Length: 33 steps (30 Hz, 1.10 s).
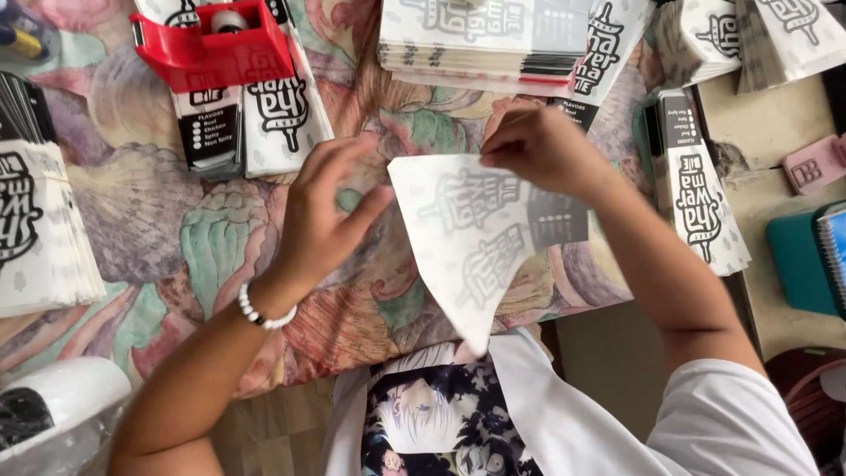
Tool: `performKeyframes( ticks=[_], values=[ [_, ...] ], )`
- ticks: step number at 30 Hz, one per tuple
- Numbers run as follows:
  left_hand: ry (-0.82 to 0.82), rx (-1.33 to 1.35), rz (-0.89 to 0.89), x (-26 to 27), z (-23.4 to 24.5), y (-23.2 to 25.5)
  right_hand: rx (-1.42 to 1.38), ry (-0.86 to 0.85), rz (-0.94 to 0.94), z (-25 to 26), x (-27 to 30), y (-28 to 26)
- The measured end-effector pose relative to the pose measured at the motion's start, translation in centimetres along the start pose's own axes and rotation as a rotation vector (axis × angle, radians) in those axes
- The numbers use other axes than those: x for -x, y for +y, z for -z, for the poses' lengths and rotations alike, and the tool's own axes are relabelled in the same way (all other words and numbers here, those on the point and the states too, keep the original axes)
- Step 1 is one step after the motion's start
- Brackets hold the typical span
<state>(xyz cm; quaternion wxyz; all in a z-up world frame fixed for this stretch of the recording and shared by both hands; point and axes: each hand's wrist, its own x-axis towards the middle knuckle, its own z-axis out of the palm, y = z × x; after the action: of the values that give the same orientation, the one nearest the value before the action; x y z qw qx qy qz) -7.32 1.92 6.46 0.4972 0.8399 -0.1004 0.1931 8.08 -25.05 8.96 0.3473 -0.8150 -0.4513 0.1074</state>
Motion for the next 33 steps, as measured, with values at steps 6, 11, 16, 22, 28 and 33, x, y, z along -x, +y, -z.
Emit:
performKeyframes(
  ticks=[6,11,16,22,28,33],
  values=[
    [-0.224,-0.616,-0.231,-3.2,-4.9,-8.2,0.118,0.091,-0.061,-6.0,0.1,6.9],
    [-0.344,-0.519,-0.182,-4.8,-5.6,-9.7,0.222,0.144,-0.047,-5.4,0.3,4.4],
    [-0.417,-0.522,-0.141,-5.0,-6.0,-11.2,0.307,0.148,-0.024,-5.6,1.0,4.7],
    [-0.388,-0.684,-0.403,-4.6,-4.8,-10.2,0.476,0.065,0.105,-4.5,1.6,4.5],
    [-0.342,-0.722,-0.493,-3.8,-3.9,-9.8,0.599,-0.02,0.199,-3.0,1.1,3.6],
    [-0.331,-0.725,-0.516,-3.3,-3.8,-11.8,0.581,-0.221,0.102,-2.6,0.7,4.4]
  ],
)
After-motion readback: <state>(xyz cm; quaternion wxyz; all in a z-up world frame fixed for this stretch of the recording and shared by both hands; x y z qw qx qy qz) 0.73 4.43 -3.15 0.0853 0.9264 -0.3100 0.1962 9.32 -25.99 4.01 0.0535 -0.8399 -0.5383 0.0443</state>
